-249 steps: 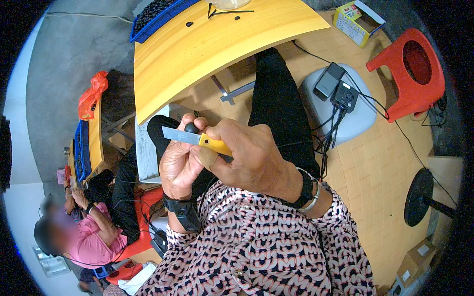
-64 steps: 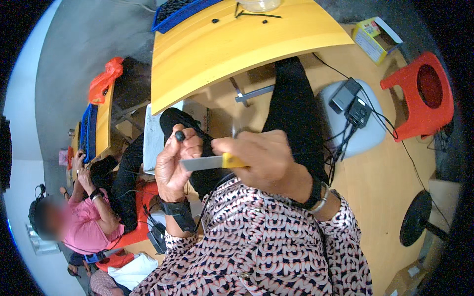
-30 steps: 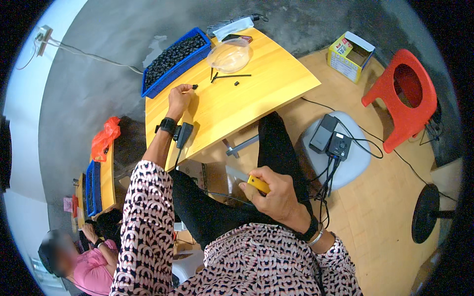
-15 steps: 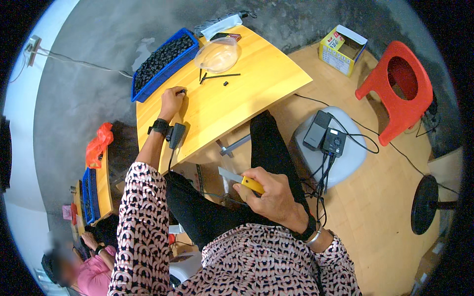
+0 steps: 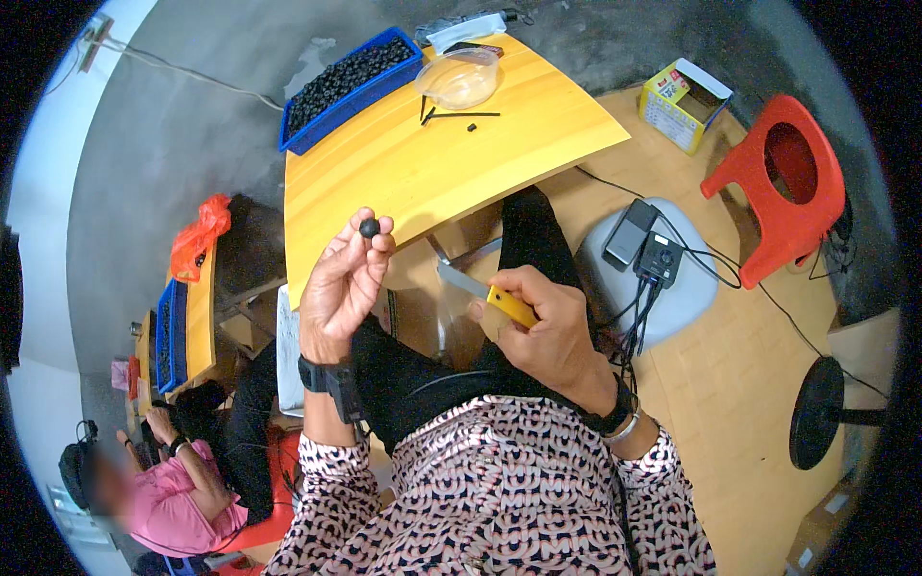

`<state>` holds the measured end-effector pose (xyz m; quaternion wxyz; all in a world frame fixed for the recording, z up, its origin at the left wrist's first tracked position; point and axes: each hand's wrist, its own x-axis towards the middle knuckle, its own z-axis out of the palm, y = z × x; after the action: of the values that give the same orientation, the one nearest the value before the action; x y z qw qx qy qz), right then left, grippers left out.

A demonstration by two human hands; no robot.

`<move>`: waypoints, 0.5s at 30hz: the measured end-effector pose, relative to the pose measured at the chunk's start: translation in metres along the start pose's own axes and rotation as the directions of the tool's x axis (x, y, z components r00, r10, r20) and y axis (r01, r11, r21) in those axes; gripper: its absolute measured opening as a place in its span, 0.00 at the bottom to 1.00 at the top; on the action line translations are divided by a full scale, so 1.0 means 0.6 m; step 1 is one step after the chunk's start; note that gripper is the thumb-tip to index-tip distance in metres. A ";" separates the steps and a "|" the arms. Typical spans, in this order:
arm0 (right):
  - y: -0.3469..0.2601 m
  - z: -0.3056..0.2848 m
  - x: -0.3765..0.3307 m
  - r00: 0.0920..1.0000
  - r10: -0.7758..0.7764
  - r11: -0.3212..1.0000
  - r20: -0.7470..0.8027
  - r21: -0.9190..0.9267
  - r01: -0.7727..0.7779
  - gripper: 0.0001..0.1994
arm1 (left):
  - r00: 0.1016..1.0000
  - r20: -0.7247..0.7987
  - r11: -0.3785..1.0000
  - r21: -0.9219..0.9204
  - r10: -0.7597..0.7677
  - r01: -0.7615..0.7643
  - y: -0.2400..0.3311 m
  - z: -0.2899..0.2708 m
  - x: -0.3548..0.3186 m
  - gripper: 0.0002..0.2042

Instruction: The person picks up a black component from a blue tray, trims it with a yellow-handled knife, and places it into a clear container.

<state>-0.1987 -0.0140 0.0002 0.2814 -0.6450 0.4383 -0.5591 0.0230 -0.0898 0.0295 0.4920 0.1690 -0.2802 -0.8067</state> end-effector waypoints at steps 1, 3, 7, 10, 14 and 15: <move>-0.004 0.001 0.003 1.000 0.000 1.000 -0.001 0.000 0.000 0.09 | 1.000 0.012 0.999 -0.036 0.005 -0.005 -0.003 0.004 -0.012 0.13; -0.003 0.005 0.004 1.000 0.016 1.000 0.001 0.006 -0.016 0.11 | 0.999 0.050 0.992 -0.123 0.015 -0.008 -0.012 0.008 -0.031 0.13; -0.010 0.007 0.006 0.999 0.032 0.999 -0.013 0.028 -0.032 0.11 | 0.999 0.041 0.939 -0.343 0.000 0.014 -0.022 0.018 -0.056 0.14; -0.006 0.009 0.003 0.997 0.067 0.995 -0.046 0.080 -0.063 0.11 | 0.999 0.020 0.932 -0.360 -0.031 0.036 -0.031 0.032 -0.065 0.14; -0.002 0.010 0.002 0.996 0.050 0.989 -0.071 0.145 -0.039 0.11 | 0.998 0.018 0.890 -0.452 -0.067 0.068 -0.044 0.037 -0.069 0.12; -0.002 0.009 0.001 0.996 0.055 0.988 -0.070 0.147 -0.044 0.11 | 0.997 0.043 0.879 -0.470 -0.069 0.081 -0.048 0.031 -0.070 0.12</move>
<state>-0.1932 -0.0144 0.0004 0.3249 -0.5908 0.4223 -0.6058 0.0117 -0.0366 0.0262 0.4834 0.0449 -0.0750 -0.8710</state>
